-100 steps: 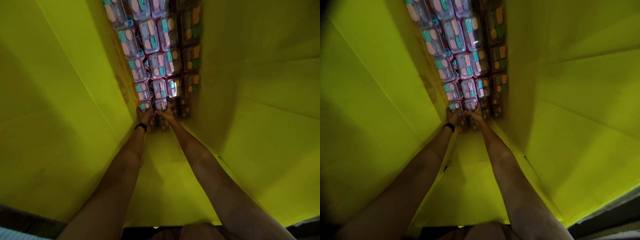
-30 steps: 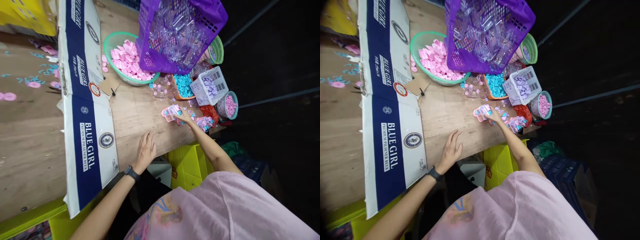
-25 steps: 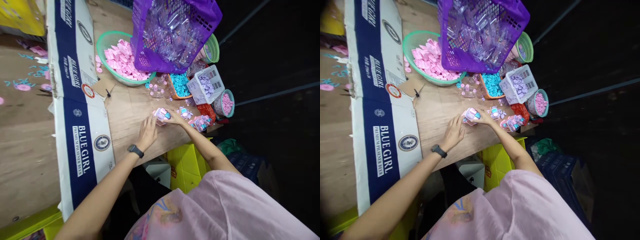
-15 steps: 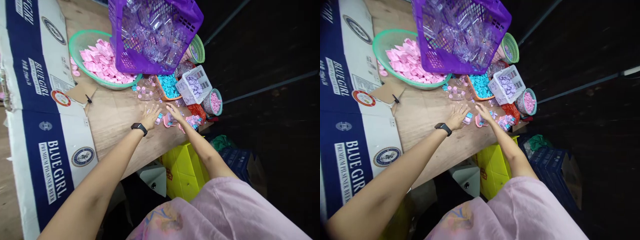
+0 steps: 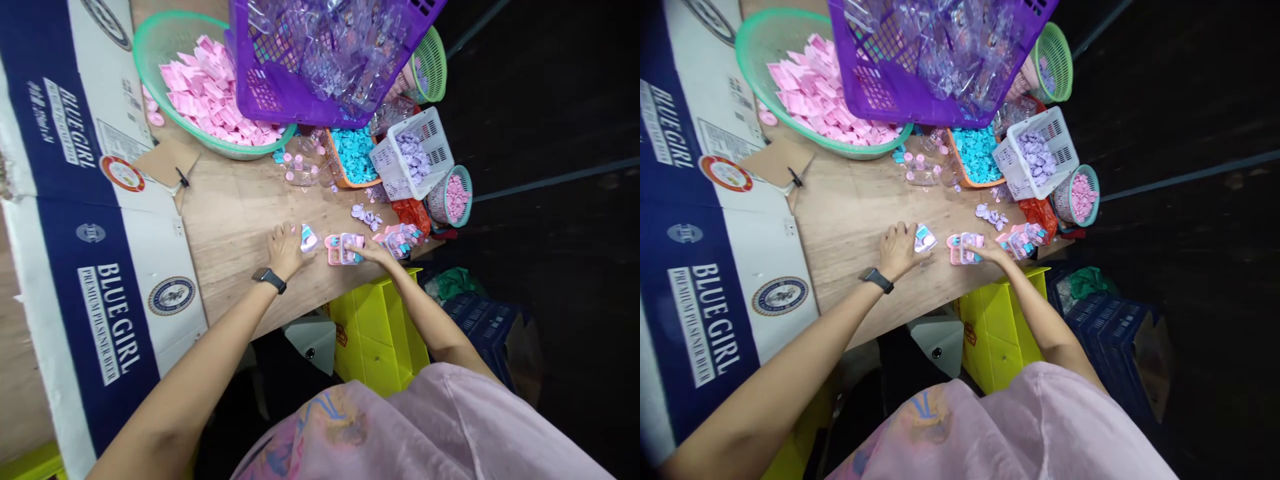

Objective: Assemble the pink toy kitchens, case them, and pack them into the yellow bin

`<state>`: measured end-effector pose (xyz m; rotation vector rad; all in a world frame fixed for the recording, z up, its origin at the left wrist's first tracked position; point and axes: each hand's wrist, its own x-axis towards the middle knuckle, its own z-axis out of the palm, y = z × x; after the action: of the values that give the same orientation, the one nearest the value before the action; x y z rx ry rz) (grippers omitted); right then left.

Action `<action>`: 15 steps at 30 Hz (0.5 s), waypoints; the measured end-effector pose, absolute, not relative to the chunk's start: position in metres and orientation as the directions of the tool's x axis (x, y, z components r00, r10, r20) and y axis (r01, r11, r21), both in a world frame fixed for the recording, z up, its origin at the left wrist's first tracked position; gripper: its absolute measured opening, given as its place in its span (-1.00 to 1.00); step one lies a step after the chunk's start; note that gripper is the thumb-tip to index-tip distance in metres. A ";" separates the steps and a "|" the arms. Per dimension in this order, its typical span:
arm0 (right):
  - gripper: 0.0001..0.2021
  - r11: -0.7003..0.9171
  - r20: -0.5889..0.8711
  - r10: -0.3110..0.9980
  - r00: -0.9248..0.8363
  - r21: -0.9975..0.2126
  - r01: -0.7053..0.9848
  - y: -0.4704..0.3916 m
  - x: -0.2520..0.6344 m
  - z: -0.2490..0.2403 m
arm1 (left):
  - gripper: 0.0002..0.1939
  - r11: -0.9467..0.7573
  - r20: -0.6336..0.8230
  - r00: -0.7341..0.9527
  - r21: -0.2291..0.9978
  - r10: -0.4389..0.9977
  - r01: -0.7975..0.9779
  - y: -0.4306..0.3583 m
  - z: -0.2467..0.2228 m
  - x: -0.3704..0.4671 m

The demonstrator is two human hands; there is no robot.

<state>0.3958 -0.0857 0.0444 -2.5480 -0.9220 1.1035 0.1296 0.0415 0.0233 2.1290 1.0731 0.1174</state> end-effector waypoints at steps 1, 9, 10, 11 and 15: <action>-0.24 -0.808 -0.621 0.589 0.516 -0.449 0.382 -0.090 0.381 0.037 | -0.29 -0.311 -0.271 0.609 0.666 0.746 0.678 0.036 0.022 0.120; 0.00 -0.847 -0.787 0.433 0.440 -0.521 -0.099 -0.109 0.276 0.014 | -0.32 0.208 -0.514 0.491 0.809 0.703 0.550 0.020 -0.002 0.085; -0.02 -0.839 -0.781 0.441 0.441 -0.533 -0.105 -0.110 0.271 0.017 | -0.35 0.242 -0.526 0.471 0.808 0.709 0.537 0.019 -0.002 0.082; -0.05 -0.833 -0.774 0.450 0.446 -0.544 -0.103 -0.111 0.267 0.021 | -0.38 0.279 -0.541 0.442 0.802 0.716 0.529 0.017 -0.002 0.080; -0.18 -0.834 -0.762 0.466 0.451 -0.548 -0.063 -0.110 0.259 0.031 | -0.27 0.418 -0.592 0.361 0.787 0.721 0.454 0.009 -0.001 0.074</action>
<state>0.2591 -0.1097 0.0307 -2.1974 -0.3357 1.3791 0.0742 0.0087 -0.0014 1.2101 1.2700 0.2407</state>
